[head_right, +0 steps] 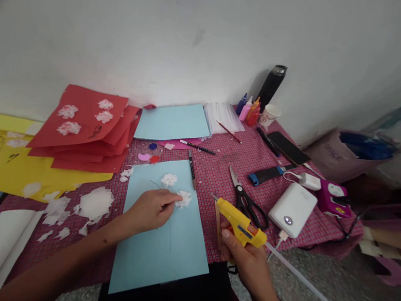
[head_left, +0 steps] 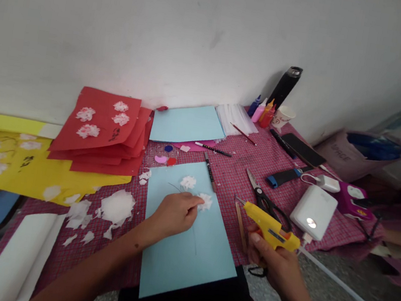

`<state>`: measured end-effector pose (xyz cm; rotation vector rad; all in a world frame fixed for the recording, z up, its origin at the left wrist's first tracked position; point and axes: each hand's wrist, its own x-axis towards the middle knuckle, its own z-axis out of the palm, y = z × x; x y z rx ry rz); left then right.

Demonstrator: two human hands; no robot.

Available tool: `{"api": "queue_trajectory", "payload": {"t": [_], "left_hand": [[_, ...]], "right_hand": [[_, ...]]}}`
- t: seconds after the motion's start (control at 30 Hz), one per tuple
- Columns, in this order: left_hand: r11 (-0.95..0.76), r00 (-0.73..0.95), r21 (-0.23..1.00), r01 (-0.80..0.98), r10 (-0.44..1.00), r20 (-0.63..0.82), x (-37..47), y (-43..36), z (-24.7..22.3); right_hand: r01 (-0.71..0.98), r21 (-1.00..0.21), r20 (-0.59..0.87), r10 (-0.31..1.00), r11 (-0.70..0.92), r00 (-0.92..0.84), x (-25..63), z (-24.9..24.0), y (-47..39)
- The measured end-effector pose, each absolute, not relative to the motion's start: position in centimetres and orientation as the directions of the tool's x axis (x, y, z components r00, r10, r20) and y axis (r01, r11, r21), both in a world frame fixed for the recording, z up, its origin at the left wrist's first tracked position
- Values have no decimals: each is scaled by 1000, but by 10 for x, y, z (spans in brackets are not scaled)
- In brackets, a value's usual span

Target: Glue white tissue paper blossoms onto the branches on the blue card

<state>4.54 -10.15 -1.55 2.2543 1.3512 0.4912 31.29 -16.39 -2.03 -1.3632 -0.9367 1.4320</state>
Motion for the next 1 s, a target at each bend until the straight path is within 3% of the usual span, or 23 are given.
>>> {"api": "queue_trajectory", "payload": {"t": [0.5,0.7,1.0], "left_hand": [[-369,363,526,766,924,120,35,-104,-12],[-312,323,458,832,945,56,31,-106,-8],[-355,370,457,815,927,60,42,-107,-6]], "right_hand": [[-86,-962,-263,963,-258,53,305,-11,-164],[-119,-962,-253,967,-246,42,305,-12,-164],[-95,-949,-308,948,-300,83,305,-9,-164]]}}
